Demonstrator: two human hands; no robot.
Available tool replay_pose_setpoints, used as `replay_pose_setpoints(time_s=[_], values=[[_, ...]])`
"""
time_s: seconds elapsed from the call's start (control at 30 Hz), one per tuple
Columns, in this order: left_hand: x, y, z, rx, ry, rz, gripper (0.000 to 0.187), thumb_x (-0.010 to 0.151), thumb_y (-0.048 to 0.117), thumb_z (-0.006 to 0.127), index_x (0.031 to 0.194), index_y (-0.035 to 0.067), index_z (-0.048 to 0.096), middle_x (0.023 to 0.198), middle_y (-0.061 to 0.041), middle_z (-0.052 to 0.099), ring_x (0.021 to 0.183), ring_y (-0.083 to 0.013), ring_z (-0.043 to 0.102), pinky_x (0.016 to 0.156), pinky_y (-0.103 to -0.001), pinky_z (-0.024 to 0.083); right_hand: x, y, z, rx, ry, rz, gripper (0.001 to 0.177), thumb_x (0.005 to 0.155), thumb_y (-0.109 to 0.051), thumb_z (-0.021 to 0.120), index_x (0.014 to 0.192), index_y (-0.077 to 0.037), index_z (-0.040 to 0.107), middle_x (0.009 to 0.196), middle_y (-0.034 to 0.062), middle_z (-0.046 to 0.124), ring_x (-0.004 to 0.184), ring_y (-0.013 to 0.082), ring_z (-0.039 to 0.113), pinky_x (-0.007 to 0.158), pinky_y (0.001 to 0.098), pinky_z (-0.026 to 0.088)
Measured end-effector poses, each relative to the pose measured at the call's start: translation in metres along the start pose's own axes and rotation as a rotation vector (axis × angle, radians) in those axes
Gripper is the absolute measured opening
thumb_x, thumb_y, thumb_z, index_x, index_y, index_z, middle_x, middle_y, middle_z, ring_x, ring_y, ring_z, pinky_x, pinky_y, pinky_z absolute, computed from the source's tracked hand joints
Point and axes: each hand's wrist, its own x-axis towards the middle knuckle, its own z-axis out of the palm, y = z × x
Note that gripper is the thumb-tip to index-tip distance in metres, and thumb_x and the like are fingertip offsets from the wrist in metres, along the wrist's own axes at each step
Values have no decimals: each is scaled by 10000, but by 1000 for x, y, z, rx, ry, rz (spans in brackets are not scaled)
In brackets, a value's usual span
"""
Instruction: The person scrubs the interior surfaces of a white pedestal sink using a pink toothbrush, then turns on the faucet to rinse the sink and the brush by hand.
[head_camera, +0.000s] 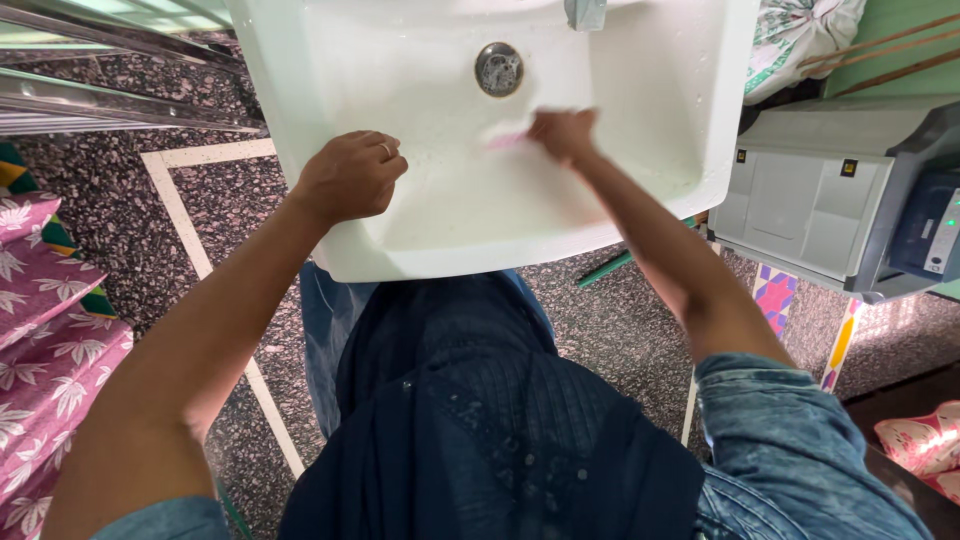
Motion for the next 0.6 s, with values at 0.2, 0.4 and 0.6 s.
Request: replay_pose_setpoints(time_s=[0.2,0.4,0.6], values=[[-1,-1,0,-21,8,-27,57,827,62,651,871,57,688,1047,-134,738,1048,-282,710,921,-402,569,5,-16,6,100,135,19,178,992,-402,655,976,-242,732,944,-47,775,931,194,697,901,578,273],[-1,0,-1,-47,66,-27,50,838,56,640,872,57,677,1035,-132,734,1039,-280,708,920,-403,570,-26,-55,39,237,-114,-188,153,993,-381,644,977,-265,743,981,-53,773,980,180,701,984,570,289],[-2,0,-1,-29,64,-16,69,803,55,639,865,51,669,1019,-135,733,1039,-286,709,922,-396,575,22,-36,-3,207,69,118,155,990,-413,670,988,-273,737,979,-48,762,1000,182,704,1073,538,315]])
